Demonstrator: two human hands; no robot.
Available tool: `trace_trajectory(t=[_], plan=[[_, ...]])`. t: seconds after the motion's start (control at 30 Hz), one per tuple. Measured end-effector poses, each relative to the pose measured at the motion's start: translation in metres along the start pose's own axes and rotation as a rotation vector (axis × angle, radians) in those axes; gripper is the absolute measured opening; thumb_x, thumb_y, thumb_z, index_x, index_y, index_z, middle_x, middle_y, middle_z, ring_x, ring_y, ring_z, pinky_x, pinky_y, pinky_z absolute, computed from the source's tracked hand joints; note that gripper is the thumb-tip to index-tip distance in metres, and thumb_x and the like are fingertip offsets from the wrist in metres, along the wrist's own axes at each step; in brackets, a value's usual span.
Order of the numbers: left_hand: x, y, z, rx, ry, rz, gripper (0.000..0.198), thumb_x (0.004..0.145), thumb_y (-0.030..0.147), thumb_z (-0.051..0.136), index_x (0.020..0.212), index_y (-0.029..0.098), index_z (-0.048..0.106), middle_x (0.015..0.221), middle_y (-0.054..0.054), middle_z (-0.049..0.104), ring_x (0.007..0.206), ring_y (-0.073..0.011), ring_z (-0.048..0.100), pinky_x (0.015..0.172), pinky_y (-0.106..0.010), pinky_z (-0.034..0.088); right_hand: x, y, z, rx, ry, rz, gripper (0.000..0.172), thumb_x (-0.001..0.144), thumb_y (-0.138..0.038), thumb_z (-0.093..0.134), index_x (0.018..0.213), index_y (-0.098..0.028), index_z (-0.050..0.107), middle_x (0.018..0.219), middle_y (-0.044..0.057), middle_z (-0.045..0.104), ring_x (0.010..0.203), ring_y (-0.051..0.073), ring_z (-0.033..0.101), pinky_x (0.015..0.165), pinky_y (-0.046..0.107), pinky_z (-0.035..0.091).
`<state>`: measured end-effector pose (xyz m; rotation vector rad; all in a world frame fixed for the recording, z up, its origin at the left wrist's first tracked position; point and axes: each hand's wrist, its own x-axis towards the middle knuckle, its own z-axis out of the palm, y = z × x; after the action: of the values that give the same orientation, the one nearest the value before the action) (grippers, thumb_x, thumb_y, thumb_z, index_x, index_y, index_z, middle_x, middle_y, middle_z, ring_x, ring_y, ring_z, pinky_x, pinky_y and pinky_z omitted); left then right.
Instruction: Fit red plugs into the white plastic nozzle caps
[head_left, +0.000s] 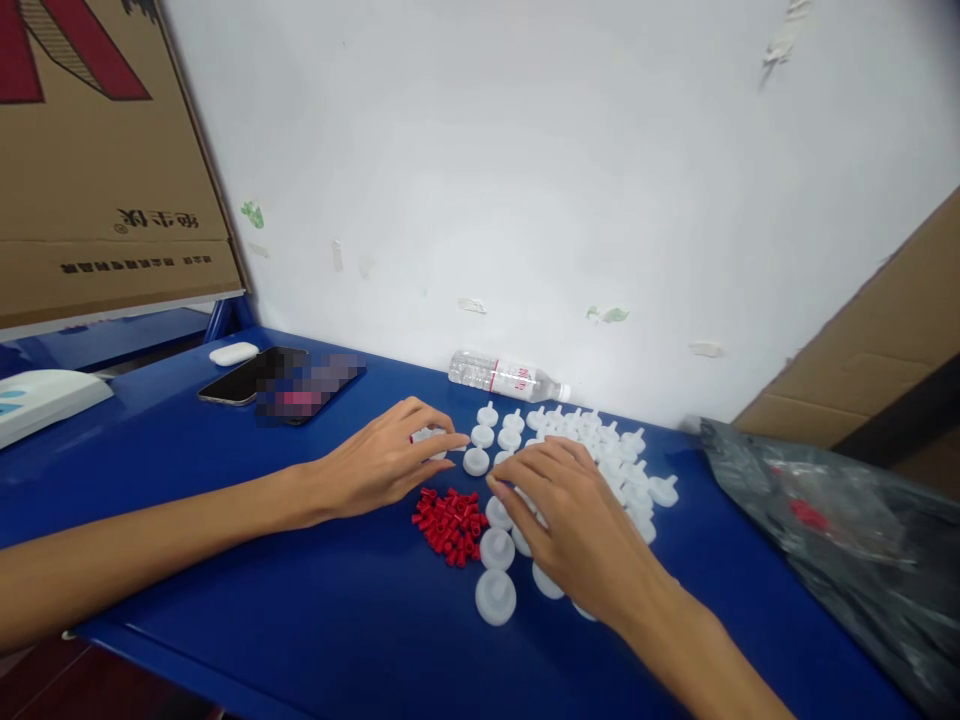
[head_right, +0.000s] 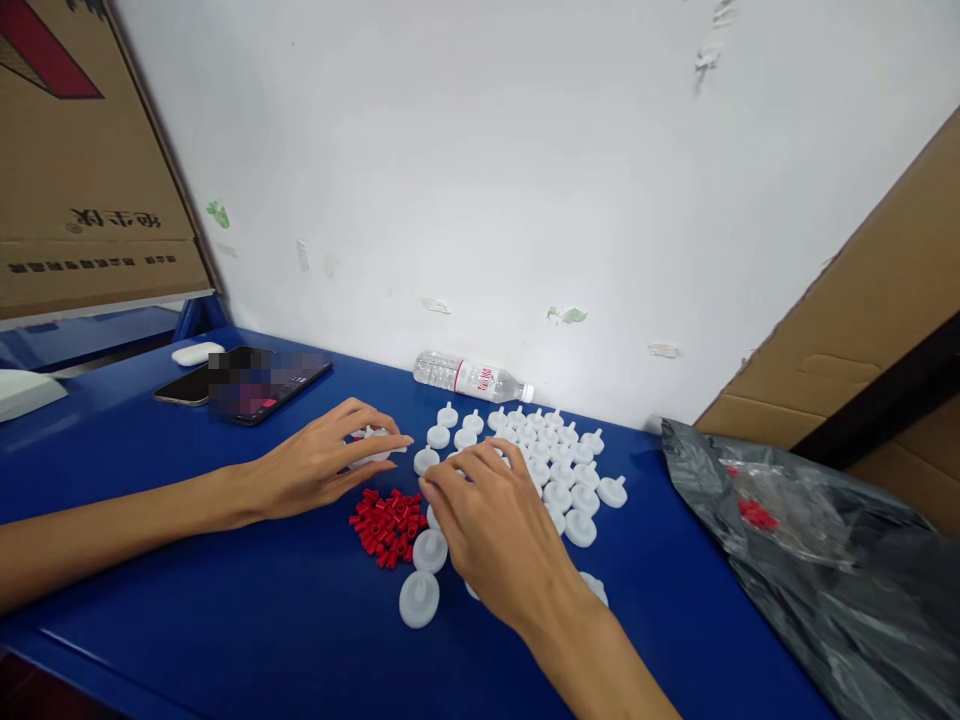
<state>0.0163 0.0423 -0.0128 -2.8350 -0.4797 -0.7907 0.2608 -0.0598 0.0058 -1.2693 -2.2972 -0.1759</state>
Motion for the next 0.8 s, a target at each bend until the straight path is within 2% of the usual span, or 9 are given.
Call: trace_trajectory(t=[0.17, 0.4, 0.5, 0.63, 0.8], plan=[[0.0, -0.001, 0.001, 0.017, 0.007, 0.012, 0.033, 0.103, 0.023, 0.053, 0.136, 0.021, 0.055, 0.119, -0.012, 0.062, 0.107, -0.0246, 0.053, 0.09, -0.04, 0.051, -0.001, -0.009, 0.0, 0.029, -0.081, -0.075, 0.017, 0.101, -0.019, 0.053, 0.099, -0.023, 0.069, 0.103, 0.002, 0.072, 0.107, 0.021, 0.061, 0.105, 0.044, 0.04], [0.0, 0.0, 0.0, 0.003, 0.013, 0.014, 0.031, 0.102, 0.022, 0.055, 0.133, 0.021, 0.058, 0.117, -0.012, 0.064, 0.105, -0.024, 0.055, 0.09, -0.04, 0.051, -0.002, -0.013, -0.001, 0.078, -0.122, -0.047, 0.015, 0.099, -0.033, 0.06, 0.094, -0.024, 0.071, 0.09, 0.002, 0.071, 0.097, 0.02, 0.061, 0.105, 0.044, 0.04], [0.0, 0.0, -0.001, 0.001, 0.01, 0.019, 0.031, 0.103, 0.022, 0.053, 0.134, 0.02, 0.058, 0.117, -0.013, 0.063, 0.106, -0.0242, 0.055, 0.09, -0.04, 0.051, -0.004, -0.012, -0.001, 0.052, -0.142, -0.069, 0.01, 0.097, -0.025, 0.06, 0.095, -0.024, 0.07, 0.09, 0.001, 0.069, 0.097, 0.019, 0.06, 0.11, 0.044, 0.037], [0.0, 0.001, -0.001, -0.003, 0.005, 0.029, 0.029, 0.103, 0.021, 0.053, 0.132, 0.018, 0.058, 0.118, -0.012, 0.063, 0.106, -0.0242, 0.053, 0.09, -0.04, 0.05, -0.004, -0.011, -0.001, 0.003, -0.155, -0.073, 0.017, 0.094, -0.013, 0.055, 0.094, -0.024, 0.068, 0.091, 0.0, 0.067, 0.097, 0.018, 0.059, 0.112, 0.042, 0.034], [0.001, 0.001, -0.001, -0.008, -0.01, 0.023, 0.029, 0.103, 0.021, 0.053, 0.131, 0.019, 0.058, 0.118, -0.012, 0.062, 0.106, -0.0241, 0.053, 0.091, -0.04, 0.05, -0.003, -0.011, -0.001, 0.016, -0.179, -0.079, 0.011, 0.093, -0.017, 0.06, 0.09, -0.024, 0.067, 0.09, -0.001, 0.066, 0.097, 0.018, 0.059, 0.113, 0.042, 0.033]])
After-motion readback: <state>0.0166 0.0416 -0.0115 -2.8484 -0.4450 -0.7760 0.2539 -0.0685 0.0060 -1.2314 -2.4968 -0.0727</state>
